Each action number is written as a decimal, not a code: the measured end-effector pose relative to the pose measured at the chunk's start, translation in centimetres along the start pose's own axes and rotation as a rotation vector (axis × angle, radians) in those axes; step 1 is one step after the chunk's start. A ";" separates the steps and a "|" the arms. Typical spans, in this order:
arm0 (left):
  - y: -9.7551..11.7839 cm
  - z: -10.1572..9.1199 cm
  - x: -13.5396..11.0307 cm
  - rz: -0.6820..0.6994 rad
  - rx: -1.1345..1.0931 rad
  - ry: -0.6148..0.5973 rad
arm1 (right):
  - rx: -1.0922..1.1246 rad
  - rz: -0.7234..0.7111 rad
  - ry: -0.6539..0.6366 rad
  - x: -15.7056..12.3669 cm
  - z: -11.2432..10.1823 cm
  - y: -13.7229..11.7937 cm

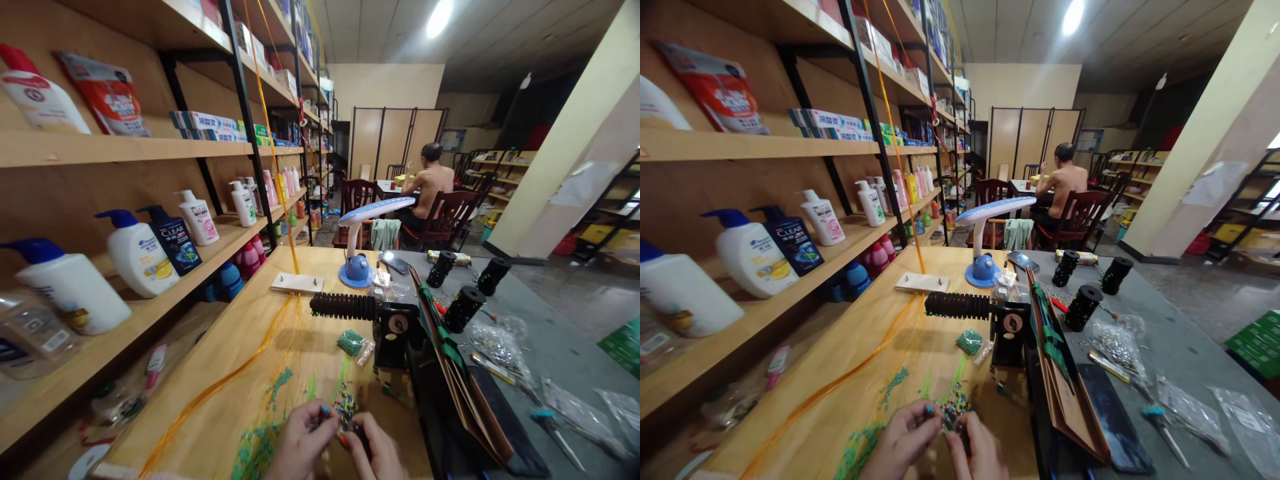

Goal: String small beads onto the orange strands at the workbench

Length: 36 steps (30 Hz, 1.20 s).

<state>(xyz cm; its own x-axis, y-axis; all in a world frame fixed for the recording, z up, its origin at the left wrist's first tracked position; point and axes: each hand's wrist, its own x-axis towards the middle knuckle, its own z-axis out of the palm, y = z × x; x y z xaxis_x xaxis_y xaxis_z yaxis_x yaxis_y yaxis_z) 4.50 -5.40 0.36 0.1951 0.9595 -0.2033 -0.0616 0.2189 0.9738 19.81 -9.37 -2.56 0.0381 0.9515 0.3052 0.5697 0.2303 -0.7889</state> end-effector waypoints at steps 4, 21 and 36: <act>0.5 0.0 -0.3 0.044 0.024 -0.010 | -0.027 -0.021 -0.125 0.4 -0.3 0.2; 0.5 0.0 -0.3 0.112 0.108 0.011 | 0.557 0.174 -0.244 0.6 0.7 1.7; 1.0 -0.2 -0.4 0.181 0.269 0.097 | -0.546 -0.062 0.074 -0.6 -3.8 6.7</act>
<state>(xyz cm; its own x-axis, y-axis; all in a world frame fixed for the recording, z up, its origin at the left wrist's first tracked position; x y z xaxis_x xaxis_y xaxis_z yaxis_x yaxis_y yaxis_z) 4.21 -5.51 1.39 0.1097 0.9937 -0.0212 0.1767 0.0015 0.9843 26.76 -9.13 -6.00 0.0374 0.9179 0.3949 0.9147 0.1277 -0.3834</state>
